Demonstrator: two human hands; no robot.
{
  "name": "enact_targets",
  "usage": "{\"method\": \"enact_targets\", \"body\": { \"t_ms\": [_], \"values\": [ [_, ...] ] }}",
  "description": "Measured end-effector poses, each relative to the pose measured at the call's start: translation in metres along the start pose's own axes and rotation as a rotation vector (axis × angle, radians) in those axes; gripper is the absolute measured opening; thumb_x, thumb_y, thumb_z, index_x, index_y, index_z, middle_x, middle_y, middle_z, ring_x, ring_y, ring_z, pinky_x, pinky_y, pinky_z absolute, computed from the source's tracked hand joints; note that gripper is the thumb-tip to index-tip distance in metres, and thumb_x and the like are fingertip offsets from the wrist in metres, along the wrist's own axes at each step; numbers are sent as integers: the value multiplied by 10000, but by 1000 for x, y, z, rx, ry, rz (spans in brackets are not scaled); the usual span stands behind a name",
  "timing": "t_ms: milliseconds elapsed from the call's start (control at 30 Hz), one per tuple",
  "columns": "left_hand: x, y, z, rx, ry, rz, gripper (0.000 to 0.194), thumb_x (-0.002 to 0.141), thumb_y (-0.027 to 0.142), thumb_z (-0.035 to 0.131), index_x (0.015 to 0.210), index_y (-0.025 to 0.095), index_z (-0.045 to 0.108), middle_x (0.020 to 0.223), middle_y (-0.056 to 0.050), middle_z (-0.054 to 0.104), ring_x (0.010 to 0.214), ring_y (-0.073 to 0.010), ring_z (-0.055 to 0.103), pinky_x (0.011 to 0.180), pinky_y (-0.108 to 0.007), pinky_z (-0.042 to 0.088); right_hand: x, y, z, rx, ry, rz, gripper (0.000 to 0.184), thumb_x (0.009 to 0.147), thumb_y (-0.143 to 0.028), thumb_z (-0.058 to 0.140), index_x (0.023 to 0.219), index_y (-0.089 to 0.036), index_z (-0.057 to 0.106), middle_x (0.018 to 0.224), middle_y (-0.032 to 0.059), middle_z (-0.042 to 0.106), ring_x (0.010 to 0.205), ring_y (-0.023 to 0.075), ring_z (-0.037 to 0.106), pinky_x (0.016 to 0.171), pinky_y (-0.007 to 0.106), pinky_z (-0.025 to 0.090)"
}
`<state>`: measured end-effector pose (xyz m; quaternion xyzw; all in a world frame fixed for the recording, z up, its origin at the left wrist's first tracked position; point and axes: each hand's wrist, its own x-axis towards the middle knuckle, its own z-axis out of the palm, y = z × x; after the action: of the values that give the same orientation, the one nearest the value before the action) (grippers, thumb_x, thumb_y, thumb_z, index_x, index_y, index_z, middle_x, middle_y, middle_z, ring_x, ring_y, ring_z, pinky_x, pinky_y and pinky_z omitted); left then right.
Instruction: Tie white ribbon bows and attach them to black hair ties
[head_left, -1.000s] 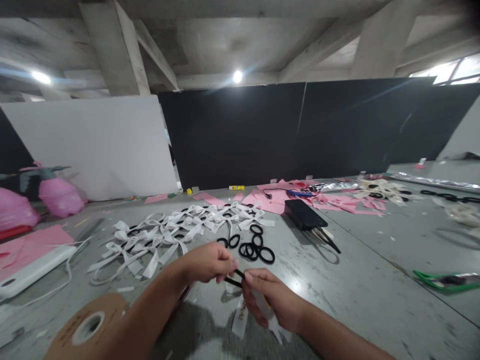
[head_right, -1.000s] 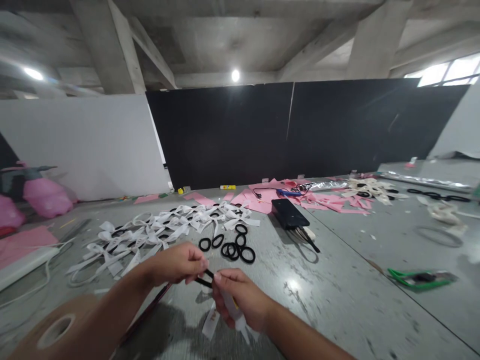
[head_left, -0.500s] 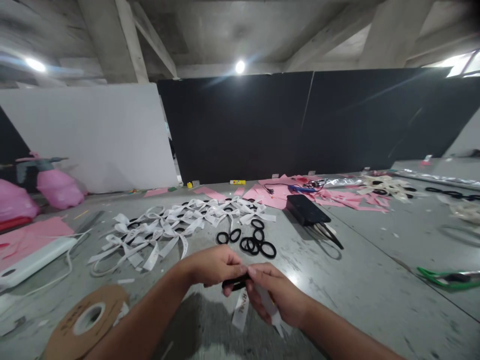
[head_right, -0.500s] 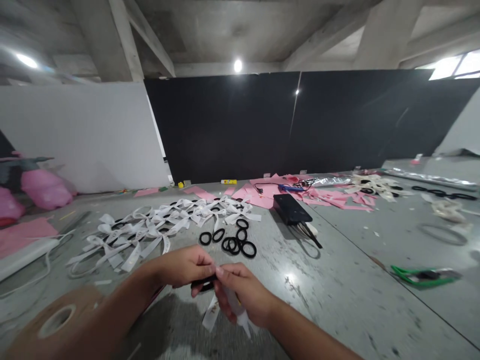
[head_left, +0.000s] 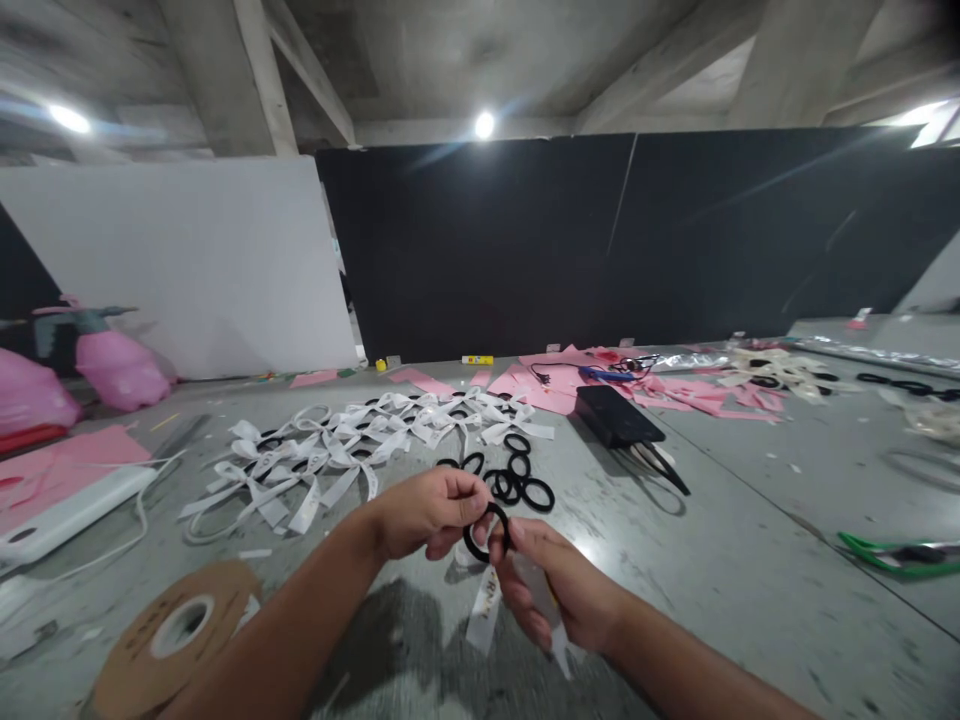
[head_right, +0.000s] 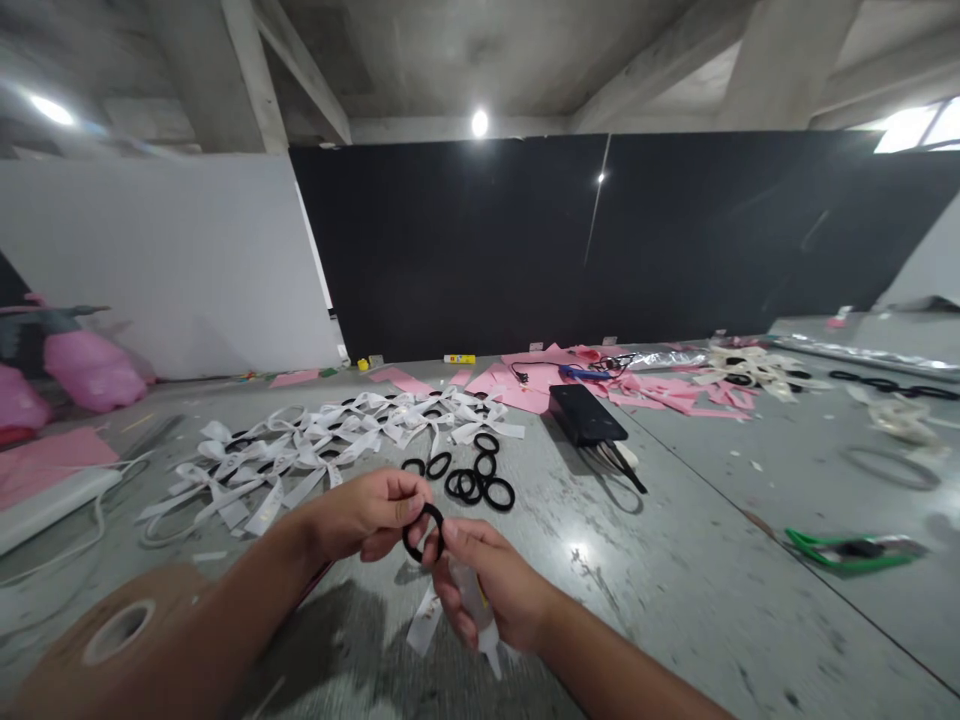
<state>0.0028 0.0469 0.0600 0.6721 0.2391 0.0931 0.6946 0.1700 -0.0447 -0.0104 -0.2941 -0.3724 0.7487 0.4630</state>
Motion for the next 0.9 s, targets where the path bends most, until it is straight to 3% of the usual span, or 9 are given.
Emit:
{"method": "enact_targets", "body": {
  "t_ms": [133,267,367,467,533,633,733,800,900],
  "values": [
    [0,0,1,-95,-35,-42,524,718,639,715,789,144,560,648,26,588,334,-16,301,331,-207,203,0,0,-1,3,20,-6,471,794,-630,659,784,-177,533,451,-74,503,276,74,419,262,169,349],
    [-7,13,-1,166,-41,-163,606,774,736,574,666,140,568,490,40,485,338,-30,213,339,-233,114,2,1,-4,-51,50,-51,472,801,-602,668,690,-168,517,447,-65,494,277,71,423,264,170,324],
    [-13,21,-14,255,61,-185,598,709,731,648,607,157,520,472,56,422,362,-36,227,359,-231,108,3,-1,-4,-80,25,-61,465,825,-594,646,676,-175,508,455,-69,487,285,72,425,271,178,317],
    [-20,24,-34,118,236,-168,597,638,704,722,619,186,424,510,71,389,395,-30,190,380,-216,74,3,-6,-2,-80,29,-93,444,838,-577,644,698,-178,508,471,-71,496,301,68,433,281,170,316],
    [-23,24,-40,74,256,-170,592,657,684,717,622,195,385,516,74,367,409,-30,175,388,-209,66,2,-8,-1,-77,18,-96,418,838,-550,660,724,-177,511,489,-70,509,313,65,444,290,164,328],
    [-23,23,-31,127,115,-147,538,740,643,674,640,191,399,531,68,381,412,-35,222,386,-200,136,2,-7,0,-56,-36,-78,358,839,-461,694,733,-184,492,522,-70,526,332,65,457,297,165,347],
    [-17,21,-14,233,-13,-99,442,791,591,652,743,179,497,561,54,453,439,-63,369,423,-205,288,2,-5,-3,-28,-41,-73,326,826,-417,713,736,-181,507,532,-66,530,334,68,458,293,172,344],
    [-14,18,-8,283,23,-79,403,789,555,663,837,173,542,582,44,503,469,-85,434,454,-218,354,2,-7,-7,-13,14,-81,315,814,-427,718,765,-173,538,524,-67,521,332,70,452,297,178,342],
    [-9,13,-9,304,205,-32,401,766,516,685,913,156,589,635,30,528,524,-97,461,466,-222,396,2,-10,-9,21,80,-103,299,805,-427,720,846,-168,576,517,-76,505,338,70,435,308,184,347]
  ]
}}
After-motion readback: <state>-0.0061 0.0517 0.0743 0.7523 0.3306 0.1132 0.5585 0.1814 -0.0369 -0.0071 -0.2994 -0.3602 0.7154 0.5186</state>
